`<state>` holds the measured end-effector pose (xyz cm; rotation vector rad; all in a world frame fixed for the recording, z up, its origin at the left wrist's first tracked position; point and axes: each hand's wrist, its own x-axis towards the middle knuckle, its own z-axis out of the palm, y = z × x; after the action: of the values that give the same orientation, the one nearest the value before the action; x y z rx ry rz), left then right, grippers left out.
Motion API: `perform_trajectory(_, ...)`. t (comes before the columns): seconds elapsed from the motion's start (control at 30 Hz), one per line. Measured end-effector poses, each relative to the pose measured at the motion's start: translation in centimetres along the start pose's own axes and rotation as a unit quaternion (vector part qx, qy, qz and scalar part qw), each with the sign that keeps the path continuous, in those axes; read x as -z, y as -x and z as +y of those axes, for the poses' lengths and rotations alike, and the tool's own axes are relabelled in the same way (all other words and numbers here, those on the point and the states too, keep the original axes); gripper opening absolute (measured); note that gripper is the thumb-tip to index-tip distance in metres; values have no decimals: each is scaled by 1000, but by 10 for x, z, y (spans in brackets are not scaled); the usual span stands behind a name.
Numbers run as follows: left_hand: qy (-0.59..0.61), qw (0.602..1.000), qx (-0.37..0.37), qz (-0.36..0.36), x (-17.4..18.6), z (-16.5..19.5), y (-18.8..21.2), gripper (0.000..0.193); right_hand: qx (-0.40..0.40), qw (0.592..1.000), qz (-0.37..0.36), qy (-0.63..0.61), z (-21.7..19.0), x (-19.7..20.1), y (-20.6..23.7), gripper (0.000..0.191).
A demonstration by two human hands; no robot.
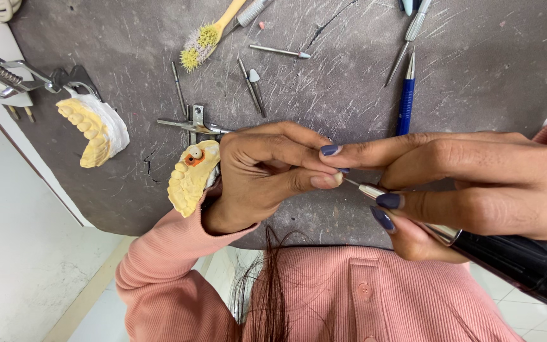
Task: The person shapes a small dental crown by hand, holding it in one hand while grinding and refining its surface with a rotary handpiece. They periodically hold the crown against a denture model on the bench to compare its fit and continue shaping it.
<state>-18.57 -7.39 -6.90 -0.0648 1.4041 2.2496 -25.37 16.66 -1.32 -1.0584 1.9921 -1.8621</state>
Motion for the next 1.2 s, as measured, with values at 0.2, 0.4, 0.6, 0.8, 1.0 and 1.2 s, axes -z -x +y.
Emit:
perform_trajectory(0.2,4,1000,-6,-2,0,-1,-1,16,-2,1000,2,5,3,1,12,26)
perform_trajectory(0.4,-17,1000,-3,0,1,0,1,15,-11,1000,1,6,-1,1,2,25)
perform_trajectory(0.6,-13,1000,-5,1,1,0,1,12,-8,1000,-4,4,1,1,8,26)
perform_trajectory(0.8,9,1000,8,1,2,-1,2,11,-17,1000,-8,-11,3,1,10,26)
perform_trajectory(1.0,66,997,29,3,1,3,1,13,-50,995,-78,23,2,16,3,14)
perform_trajectory(1.2,69,997,29,-4,4,5,0,15,-62,995,-73,15,9,19,25,11)
